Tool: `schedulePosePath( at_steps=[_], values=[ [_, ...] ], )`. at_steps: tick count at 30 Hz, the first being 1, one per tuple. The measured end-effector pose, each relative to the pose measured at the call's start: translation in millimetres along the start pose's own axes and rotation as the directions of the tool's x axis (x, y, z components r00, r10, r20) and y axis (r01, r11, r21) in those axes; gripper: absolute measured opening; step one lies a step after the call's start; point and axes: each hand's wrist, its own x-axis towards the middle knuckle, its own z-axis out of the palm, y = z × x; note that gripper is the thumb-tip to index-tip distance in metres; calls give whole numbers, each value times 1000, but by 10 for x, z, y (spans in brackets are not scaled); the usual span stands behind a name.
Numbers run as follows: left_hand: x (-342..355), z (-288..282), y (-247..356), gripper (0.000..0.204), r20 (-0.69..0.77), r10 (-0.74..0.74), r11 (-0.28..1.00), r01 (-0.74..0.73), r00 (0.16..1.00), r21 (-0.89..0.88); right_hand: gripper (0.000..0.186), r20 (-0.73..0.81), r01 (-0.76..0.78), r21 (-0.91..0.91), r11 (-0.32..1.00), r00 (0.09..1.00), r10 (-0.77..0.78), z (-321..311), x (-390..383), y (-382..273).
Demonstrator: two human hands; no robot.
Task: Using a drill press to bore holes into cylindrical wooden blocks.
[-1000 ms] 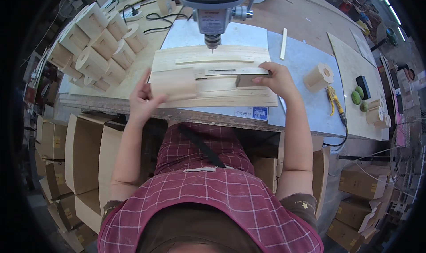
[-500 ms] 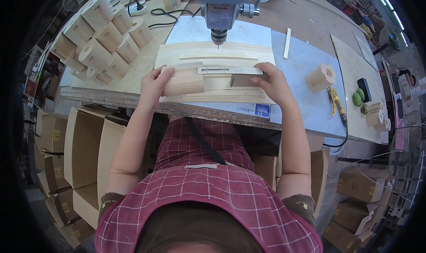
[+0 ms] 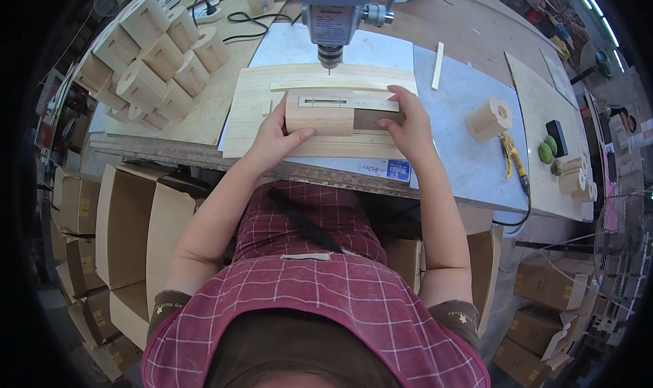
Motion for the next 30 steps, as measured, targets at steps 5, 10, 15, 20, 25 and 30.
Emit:
schedulePosePath(
  at_steps=[5,10,15,20,25,30],
  values=[
    [204,42,-158,79,-170,81,992,-62,982,111,74,-100,2,6,1000,995,-2,124,176,55],
    [212,24,-158,74,-285,101,964,-22,953,267,89,-105,-25,12,1000,994,26,253,342,60],
    [181,39,-289,71,-296,200,967,-139,934,214,89,-26,67,-22,997,997,-68,263,374,63],
    [190,19,-304,67,-278,176,969,-116,945,219,81,122,101,-18,995,988,-98,42,416,-26],
    [190,16,-333,69,-307,239,958,-172,921,230,61,-145,341,-304,890,906,-397,-580,980,-192],
    [225,33,-376,68,-301,299,938,-221,906,268,34,-300,193,-139,971,927,-227,-1105,1734,-882]
  ],
)
